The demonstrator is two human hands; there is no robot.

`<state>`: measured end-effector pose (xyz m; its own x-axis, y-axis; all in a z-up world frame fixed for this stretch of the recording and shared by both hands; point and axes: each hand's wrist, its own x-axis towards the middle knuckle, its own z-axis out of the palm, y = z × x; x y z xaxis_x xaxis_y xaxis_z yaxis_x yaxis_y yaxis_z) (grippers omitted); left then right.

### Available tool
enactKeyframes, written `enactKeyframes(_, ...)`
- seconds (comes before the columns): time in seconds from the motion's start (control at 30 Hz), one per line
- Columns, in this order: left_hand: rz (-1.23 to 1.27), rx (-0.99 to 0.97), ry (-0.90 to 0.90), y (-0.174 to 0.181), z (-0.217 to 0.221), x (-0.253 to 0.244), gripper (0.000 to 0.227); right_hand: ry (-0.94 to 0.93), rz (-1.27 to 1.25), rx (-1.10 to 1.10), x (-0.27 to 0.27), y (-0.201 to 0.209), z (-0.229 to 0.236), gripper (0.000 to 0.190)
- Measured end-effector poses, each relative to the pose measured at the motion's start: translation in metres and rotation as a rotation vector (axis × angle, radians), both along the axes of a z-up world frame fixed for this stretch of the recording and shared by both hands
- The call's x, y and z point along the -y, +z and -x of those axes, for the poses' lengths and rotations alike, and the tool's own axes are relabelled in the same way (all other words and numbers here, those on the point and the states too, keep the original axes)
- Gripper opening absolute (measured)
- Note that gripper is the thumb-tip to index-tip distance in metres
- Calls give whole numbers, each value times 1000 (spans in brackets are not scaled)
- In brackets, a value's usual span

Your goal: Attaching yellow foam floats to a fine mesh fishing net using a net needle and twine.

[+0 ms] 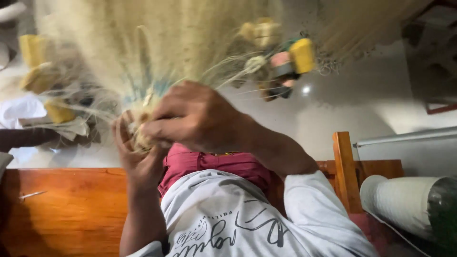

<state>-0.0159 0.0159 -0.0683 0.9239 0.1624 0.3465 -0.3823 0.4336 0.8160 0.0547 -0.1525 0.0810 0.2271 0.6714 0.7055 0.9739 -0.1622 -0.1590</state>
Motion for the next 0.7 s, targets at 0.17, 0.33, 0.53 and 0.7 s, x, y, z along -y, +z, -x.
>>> enactKeyframes(0.17,-271,-8,194,15,15,-15,80,98,7,-51,-3,10,11,12)
enactKeyframes(0.33,-193,98,238,-2,14,-31,83,213,19,-131,-25,-6,3,6)
enactKeyframes(0.53,-223,142,235,15,15,-29,56,94,-26,-56,-32,0,16,8)
enactKeyframes(0.7,-297,142,275,43,17,-22,38,135,-28,-145,-29,1,14,6)
